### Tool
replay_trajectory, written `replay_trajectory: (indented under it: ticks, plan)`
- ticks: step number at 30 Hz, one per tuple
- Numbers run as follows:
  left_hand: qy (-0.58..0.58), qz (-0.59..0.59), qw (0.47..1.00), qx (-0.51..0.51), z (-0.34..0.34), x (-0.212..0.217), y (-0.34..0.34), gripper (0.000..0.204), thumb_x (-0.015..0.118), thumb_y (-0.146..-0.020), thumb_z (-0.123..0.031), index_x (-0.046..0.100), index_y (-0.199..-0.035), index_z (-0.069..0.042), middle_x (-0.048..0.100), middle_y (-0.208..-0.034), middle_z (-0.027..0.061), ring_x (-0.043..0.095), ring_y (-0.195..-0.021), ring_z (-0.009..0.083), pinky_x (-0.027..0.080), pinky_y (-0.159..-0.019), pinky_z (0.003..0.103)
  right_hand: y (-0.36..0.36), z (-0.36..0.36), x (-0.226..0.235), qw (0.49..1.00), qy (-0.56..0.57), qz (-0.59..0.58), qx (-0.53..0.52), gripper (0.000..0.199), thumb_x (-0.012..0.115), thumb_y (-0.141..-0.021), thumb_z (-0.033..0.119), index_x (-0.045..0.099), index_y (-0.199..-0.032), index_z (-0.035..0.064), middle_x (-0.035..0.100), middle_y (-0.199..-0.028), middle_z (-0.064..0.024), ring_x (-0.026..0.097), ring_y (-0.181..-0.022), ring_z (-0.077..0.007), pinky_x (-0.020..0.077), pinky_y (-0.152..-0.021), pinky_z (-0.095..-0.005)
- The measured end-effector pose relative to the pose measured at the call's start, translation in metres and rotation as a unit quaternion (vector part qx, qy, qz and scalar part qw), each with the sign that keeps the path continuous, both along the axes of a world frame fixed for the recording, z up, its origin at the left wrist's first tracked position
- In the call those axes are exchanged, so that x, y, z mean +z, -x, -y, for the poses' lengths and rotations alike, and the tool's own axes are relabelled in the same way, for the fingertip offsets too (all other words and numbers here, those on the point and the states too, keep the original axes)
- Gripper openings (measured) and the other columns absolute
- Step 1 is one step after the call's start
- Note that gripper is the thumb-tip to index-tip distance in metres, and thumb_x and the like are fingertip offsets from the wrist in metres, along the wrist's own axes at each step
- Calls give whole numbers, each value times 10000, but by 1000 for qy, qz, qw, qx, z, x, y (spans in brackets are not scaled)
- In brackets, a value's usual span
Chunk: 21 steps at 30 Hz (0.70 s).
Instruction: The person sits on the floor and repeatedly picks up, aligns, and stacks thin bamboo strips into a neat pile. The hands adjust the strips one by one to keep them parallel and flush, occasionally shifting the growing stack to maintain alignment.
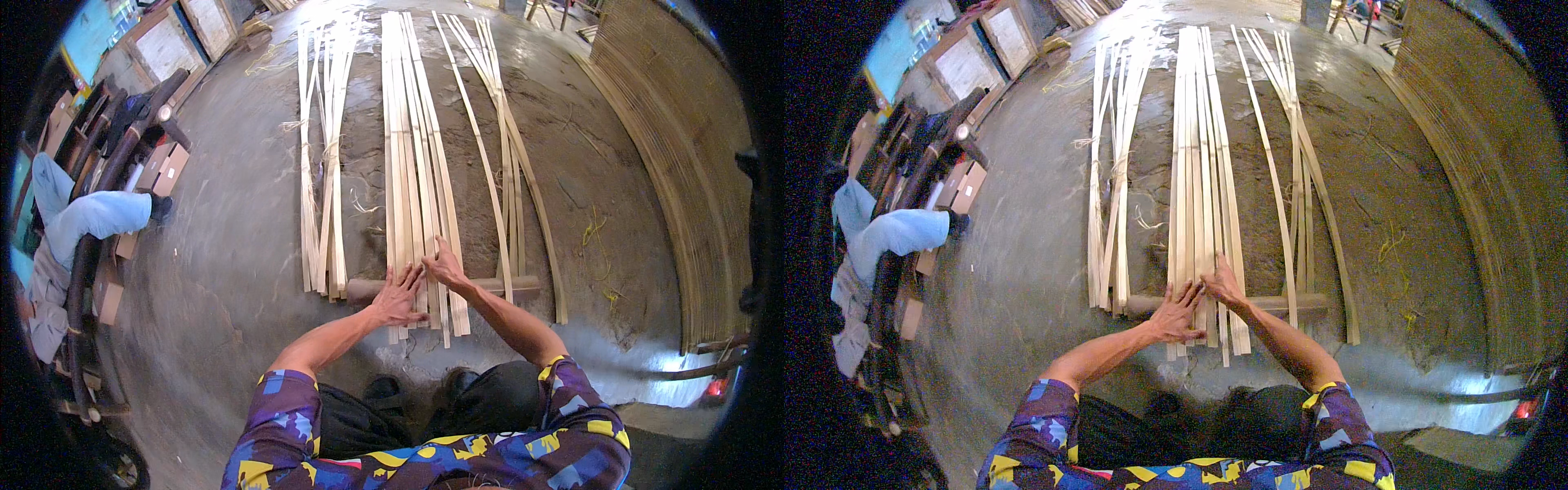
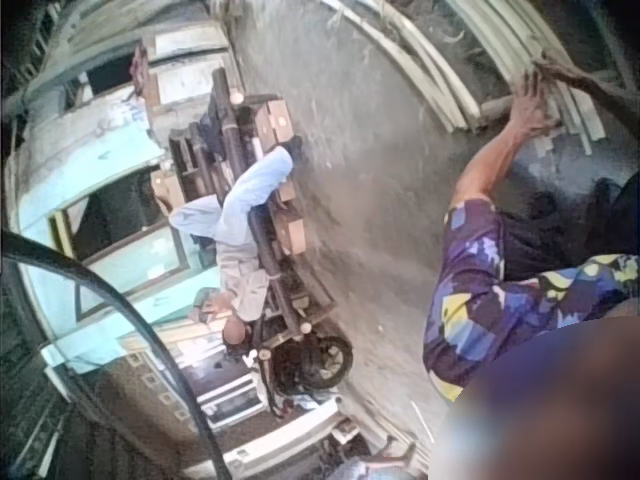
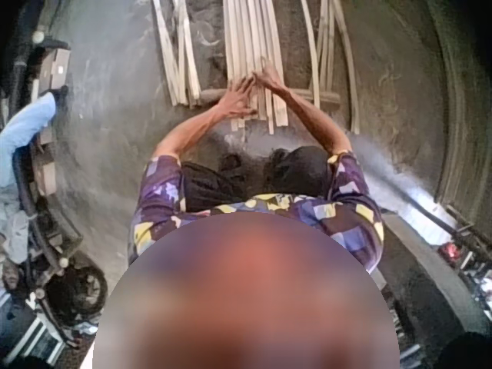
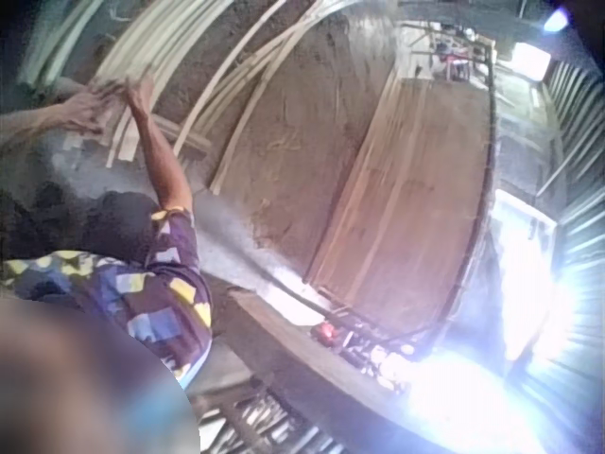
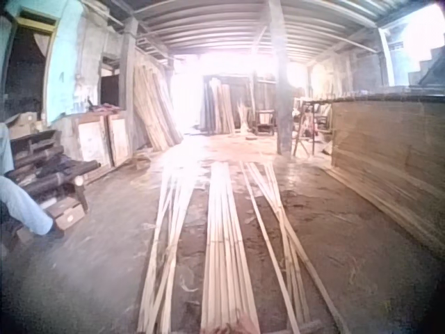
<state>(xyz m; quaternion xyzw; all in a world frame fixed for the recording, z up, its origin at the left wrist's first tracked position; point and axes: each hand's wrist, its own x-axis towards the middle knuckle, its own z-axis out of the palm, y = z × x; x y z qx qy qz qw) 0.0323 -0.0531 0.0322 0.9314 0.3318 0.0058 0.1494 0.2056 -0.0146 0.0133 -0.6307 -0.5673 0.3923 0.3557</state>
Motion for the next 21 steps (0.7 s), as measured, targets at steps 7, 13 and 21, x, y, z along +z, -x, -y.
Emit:
replay_trajectory:
  ticks: [7, 13, 21]
  plan:
    - [4, -33, 999, 3, -3, 4, -1, 1002, 403, -688, -696, 138, -1334, 23, 142, -1399, 172, 99, -1298, 339, 57, -996, 591, -8, 7, 12, 961, 64, 230, 137, 677, 583, -725, 224, 279, -1248, -78, 499, -1059, -308, 518, -989, -374, 418, -846, -383]
    - [11, -52, 998, 28, -4, 10, 5, 1015, 416, -662, -725, 171, -1331, -1, 170, -1393, 161, 134, -1291, 329, 64, -992, 597, -3, 21, 12, 983, -26, 148, 108, 665, 593, -710, 187, 291, -1218, -118, 510, -990, -297, 508, -957, -388, 418, -808, -403]
    - [49, -47, 996, 48, -7, 11, 13, 941, 419, -708, -677, 203, -1311, 13, 193, -1384, 148, 135, -1290, 323, 47, -995, 596, 0, 24, 15, 976, 15, 197, 93, 406, 568, -698, 133, 440, -1031, -61, 501, -956, -269, 508, -892, -411, 429, -782, -425]
